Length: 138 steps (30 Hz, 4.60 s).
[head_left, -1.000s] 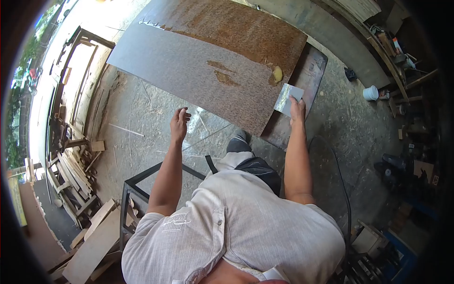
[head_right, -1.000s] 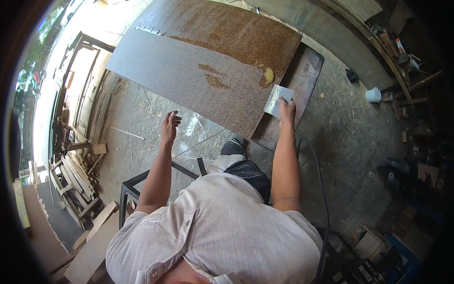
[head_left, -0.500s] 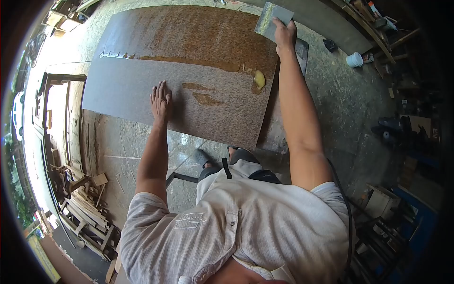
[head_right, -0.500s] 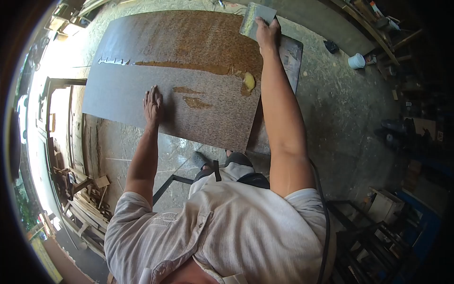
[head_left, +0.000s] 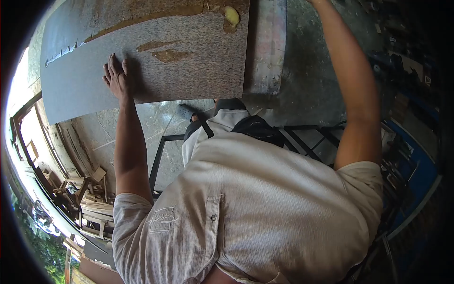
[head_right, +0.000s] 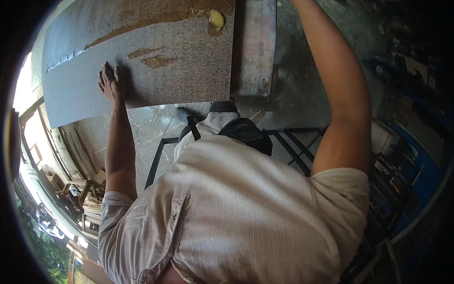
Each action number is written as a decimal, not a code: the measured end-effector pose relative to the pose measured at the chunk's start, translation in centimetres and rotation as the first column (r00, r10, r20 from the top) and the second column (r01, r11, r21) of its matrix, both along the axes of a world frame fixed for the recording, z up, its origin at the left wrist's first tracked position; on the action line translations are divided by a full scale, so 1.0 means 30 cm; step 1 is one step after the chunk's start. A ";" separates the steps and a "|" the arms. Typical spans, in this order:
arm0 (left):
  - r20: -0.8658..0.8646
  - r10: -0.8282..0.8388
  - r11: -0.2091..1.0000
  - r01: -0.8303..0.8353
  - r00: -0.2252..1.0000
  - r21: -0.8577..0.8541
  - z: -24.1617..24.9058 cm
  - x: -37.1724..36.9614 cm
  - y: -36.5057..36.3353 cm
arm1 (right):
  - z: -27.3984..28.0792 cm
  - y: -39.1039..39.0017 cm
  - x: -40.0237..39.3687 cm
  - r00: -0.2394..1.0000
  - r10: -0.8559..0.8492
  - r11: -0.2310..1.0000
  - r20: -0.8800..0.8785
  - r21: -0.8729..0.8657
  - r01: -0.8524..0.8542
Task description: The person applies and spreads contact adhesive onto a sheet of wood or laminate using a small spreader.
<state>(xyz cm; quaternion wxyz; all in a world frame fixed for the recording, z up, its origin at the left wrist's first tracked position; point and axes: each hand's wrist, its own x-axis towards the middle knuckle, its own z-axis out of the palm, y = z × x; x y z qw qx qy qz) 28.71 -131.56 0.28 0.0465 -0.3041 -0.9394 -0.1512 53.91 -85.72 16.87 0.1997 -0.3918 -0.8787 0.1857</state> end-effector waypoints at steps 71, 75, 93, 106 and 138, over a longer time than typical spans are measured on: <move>0.685 -0.725 0.676 -0.266 -0.073 0.687 0.395 0.226 -0.275 | -0.416 -2.062 1.123 0.990 -0.062 -0.282 0.130 -0.953 0.107; 0.661 -0.739 0.670 -0.234 -0.130 0.704 0.409 0.254 -0.244 | -0.448 -2.127 1.179 0.891 -0.385 -0.348 0.238 -0.932 0.099; 0.611 -0.759 0.647 -0.149 -0.226 0.748 0.474 0.297 -0.139 | -0.691 -2.229 1.250 0.165 -0.930 -0.331 0.328 -0.944 0.006; 0.504 -0.825 0.535 -0.069 -0.255 0.842 0.574 0.370 -0.075 | -0.025 -1.167 1.031 0.600 -0.655 0.546 -0.460 -0.837 -0.046; 0.501 -0.722 0.583 -0.029 -0.477 0.812 0.565 0.779 -0.027 | 0.262 -1.670 0.864 0.701 -0.540 0.739 -0.465 -0.661 0.131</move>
